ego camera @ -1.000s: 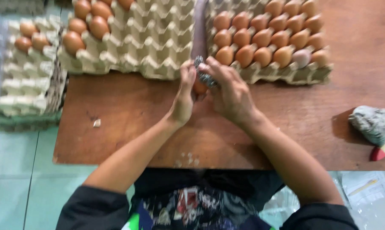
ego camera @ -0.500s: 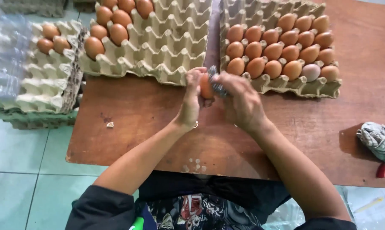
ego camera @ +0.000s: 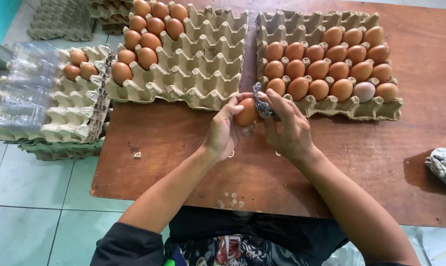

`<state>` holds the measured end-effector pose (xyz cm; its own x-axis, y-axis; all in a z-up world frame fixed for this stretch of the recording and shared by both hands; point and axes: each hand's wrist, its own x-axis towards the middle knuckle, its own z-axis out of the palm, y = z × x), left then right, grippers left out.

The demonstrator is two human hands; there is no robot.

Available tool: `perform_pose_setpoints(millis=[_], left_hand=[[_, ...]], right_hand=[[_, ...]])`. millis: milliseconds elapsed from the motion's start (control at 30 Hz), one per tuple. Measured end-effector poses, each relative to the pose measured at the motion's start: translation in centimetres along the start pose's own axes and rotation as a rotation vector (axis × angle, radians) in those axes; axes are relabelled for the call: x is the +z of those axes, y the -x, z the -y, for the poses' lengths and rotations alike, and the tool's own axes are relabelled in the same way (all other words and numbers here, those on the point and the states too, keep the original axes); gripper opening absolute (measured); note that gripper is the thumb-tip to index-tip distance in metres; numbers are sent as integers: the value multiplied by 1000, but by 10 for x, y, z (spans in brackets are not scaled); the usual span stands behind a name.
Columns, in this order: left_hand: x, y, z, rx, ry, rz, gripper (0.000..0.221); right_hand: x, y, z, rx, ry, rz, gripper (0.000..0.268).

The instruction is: Cleaning individual eggs by wiping them with a cloth before they are packed into trays.

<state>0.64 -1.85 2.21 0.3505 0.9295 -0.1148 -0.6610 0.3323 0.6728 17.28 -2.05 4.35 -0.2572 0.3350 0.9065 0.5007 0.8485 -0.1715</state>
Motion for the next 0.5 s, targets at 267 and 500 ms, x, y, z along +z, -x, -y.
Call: perform_pose_setpoints(millis=[267,500], left_hand=[[-16,-9,6,105,36,-74,39],[-15,-12,19,120,-124,-32,31]], right_hand=[[3,-7,20,-293,-3,169,30],[8,13,-18,-87,149,1,30]])
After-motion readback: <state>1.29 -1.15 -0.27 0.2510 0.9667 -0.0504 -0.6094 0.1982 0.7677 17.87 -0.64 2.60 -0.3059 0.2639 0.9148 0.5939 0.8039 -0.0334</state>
